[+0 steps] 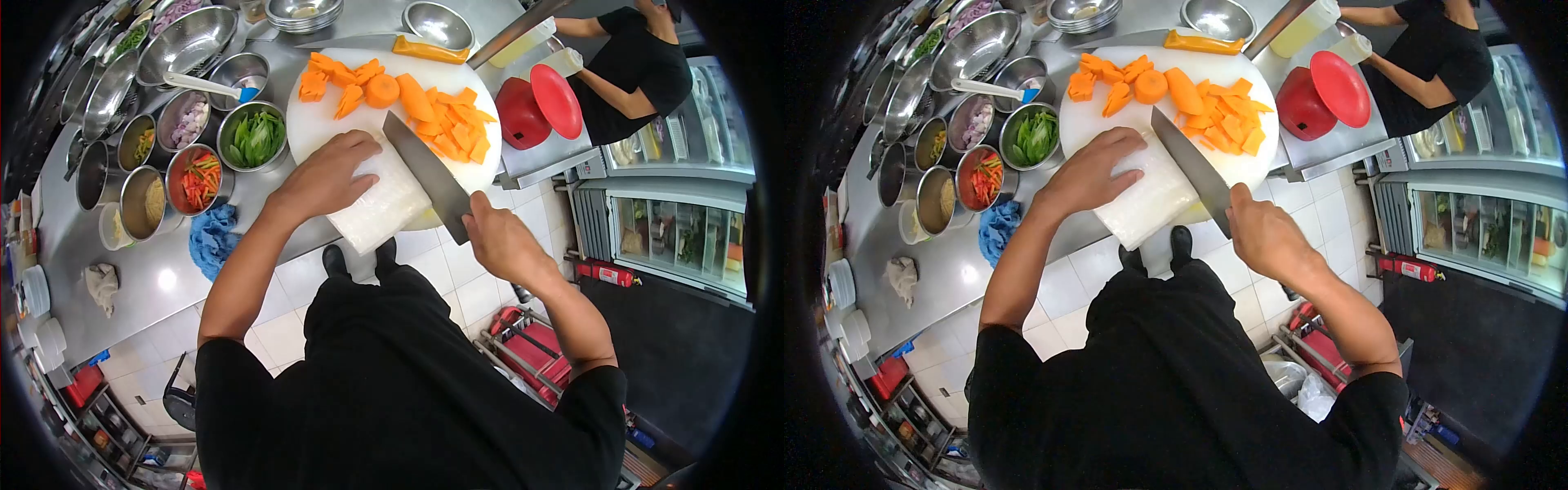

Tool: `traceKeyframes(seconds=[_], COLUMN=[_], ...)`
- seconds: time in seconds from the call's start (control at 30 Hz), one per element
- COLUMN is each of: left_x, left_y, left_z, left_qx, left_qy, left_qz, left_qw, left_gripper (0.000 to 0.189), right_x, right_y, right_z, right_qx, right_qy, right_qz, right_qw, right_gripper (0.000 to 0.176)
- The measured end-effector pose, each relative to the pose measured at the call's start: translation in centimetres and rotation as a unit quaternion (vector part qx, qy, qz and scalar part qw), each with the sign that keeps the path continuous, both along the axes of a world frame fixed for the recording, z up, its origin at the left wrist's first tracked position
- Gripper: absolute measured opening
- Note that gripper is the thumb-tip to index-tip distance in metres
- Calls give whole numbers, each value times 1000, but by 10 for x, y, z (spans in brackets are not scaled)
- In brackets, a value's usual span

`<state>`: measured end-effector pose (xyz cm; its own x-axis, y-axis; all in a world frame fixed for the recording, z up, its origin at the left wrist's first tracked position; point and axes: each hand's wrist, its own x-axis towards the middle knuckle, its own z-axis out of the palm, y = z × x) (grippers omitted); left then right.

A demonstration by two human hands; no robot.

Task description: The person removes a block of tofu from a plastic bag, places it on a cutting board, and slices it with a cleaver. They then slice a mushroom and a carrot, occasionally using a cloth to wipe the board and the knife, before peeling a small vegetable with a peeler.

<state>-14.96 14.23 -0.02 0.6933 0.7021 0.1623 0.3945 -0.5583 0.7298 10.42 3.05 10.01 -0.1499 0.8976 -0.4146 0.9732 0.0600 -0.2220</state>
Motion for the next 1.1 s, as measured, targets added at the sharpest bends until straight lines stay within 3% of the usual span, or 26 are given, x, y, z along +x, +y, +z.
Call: traceKeyframes(seconds=[0.33, 0.6, 0.8, 0.9, 1.1], left_x=[-3, -1, -2, -15, -20], left_y=[2, 6, 0, -2, -6], left_z=[4, 1, 6, -2, 8], left_qx=[56, 63, 36, 24, 54], left_qy=[50, 50, 66, 2, 56], left_qz=[-23, -33, -18, -4, -16], left_qw=[997, 996, 997, 1000, 997], left_gripper=[34, 34, 34, 34, 33], right_x=[-30, -43, -35, -17, -39], right_y=[-8, 5, -6, -9, -16], right_z=[37, 26, -7, -6, 29], right_qx=[-13, -62, -34, 4, 16], right_qy=[8, -31, 0, 61, 31], right_qz=[-2, 25, -77, -56, -30], right_qw=[1000, 997, 996, 997, 999], right_gripper=[14, 19, 20, 20, 21])
